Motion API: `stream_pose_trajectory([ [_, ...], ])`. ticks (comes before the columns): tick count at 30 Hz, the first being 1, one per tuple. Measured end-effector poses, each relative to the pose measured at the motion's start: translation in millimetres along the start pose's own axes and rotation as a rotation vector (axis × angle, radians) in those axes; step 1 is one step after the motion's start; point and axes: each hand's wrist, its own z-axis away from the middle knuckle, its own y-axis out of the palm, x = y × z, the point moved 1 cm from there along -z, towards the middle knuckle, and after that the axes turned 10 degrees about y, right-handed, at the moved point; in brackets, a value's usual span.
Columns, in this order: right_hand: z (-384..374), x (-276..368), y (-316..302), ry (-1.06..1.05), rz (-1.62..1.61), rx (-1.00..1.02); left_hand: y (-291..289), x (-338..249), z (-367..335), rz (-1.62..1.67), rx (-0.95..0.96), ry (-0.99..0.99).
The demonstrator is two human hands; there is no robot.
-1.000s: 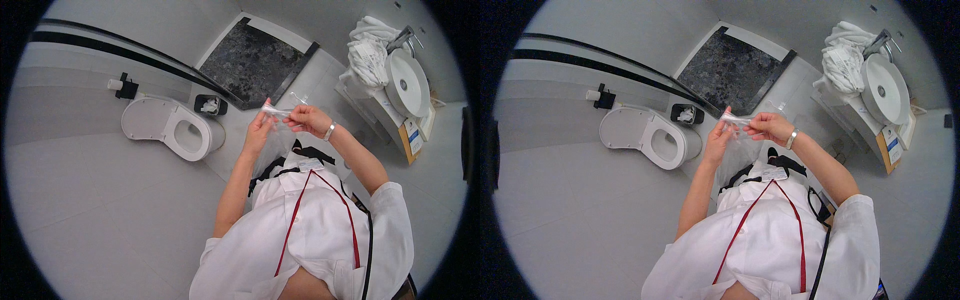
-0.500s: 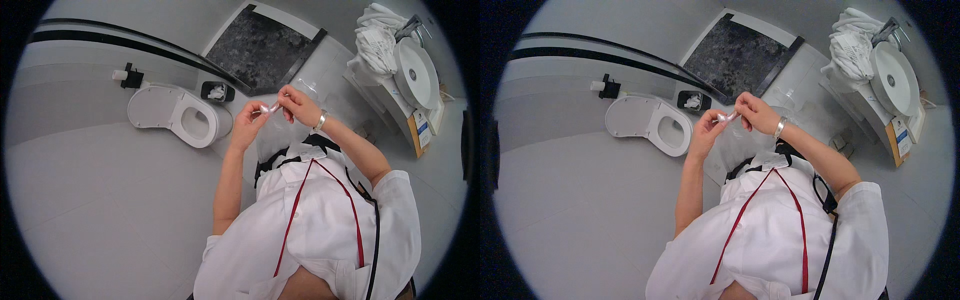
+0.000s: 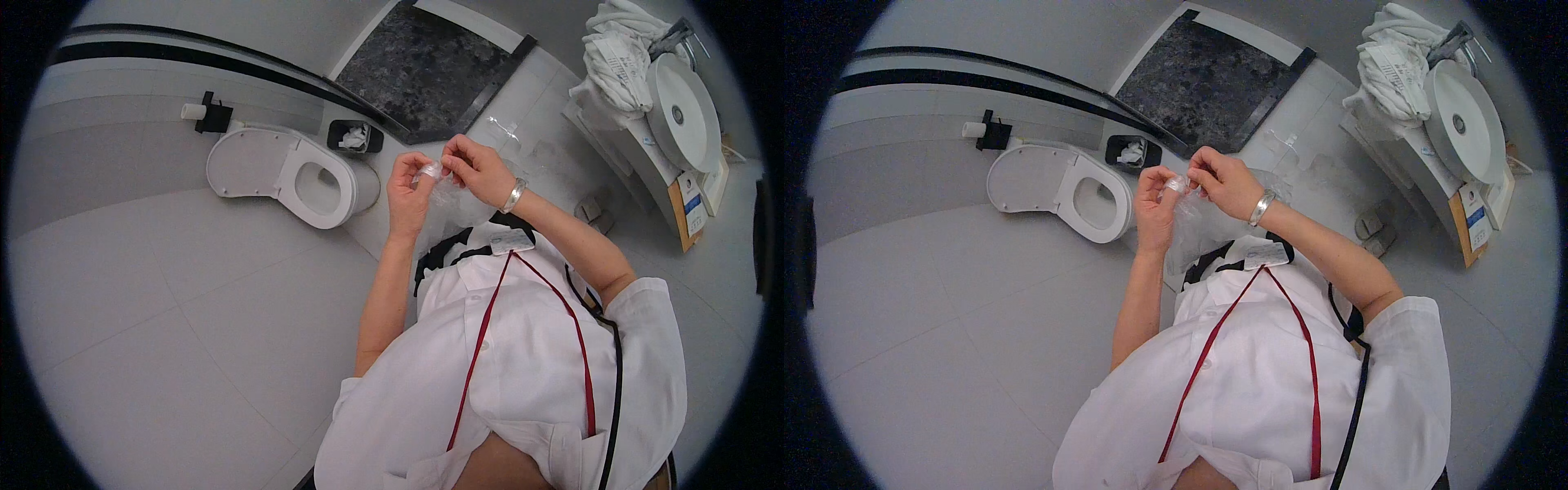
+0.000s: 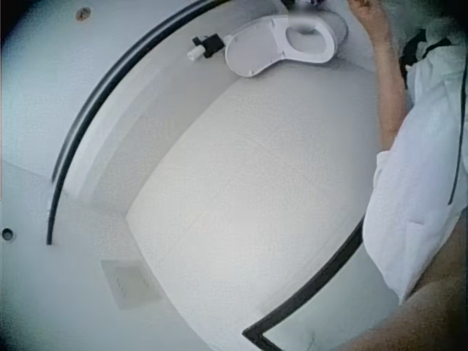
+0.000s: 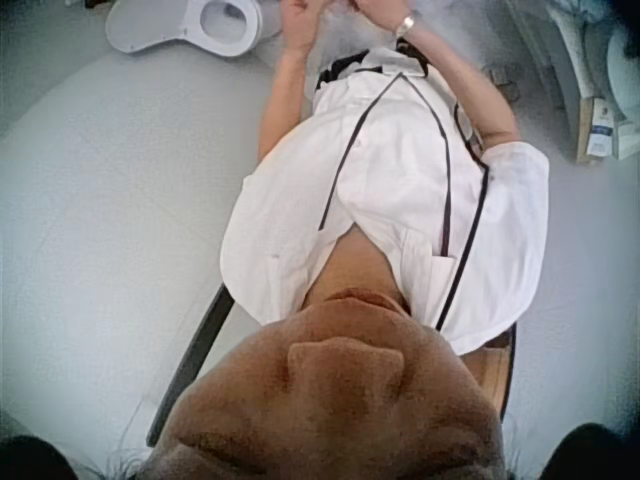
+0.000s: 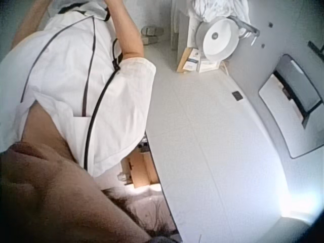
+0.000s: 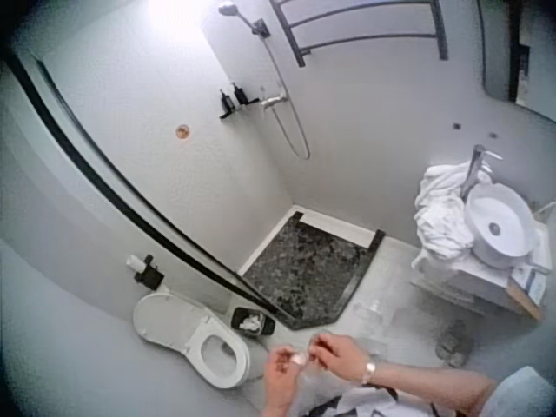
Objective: The person replaces a plastic liner in a small bin, then moves to the bathroom to replace the liner in a toilet-side bin. They gather towels and a toothbrush, place them in a bag, and then pour green liquid cleaner into the toilet bowl. The person scrubs the bowl and surrounding floor with a toilet brush, then carries the cleaning tray out of the bathroom.
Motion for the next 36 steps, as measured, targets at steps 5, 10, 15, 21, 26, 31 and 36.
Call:
stream_pose_trajectory([
  [5,4.2,2.1,0.9,-0.087,0.058,-0.035,2.1,-2.9,-0.5,0.169,-0.1,-0.107],
  [10,0.2,7.0,-1.9,-0.179,0.16,-0.11,2.4,-4.4,-0.1,-0.001,-0.118,-0.164],
  [15,3.5,16.4,-1.1,-0.272,0.18,-0.133,-2.8,-4.7,1.3,0.054,-0.09,-0.278],
  [21,17.3,16.8,7.6,-0.384,0.304,-0.212,-1.1,5.7,3.5,0.154,-0.126,-0.301],
  [26,10.0,6.2,7.7,-0.364,0.292,-0.265,0.9,12.4,6.2,0.308,-0.09,-0.353],
  [31,1.0,-6.7,0.0,-0.209,0.185,-0.212,-1.0,13.2,8.1,0.454,-0.006,-0.436],
  [36,1.6,-15.1,-0.6,-0.227,0.098,-0.199,-3.5,15.9,4.3,0.247,-0.044,-0.386],
])
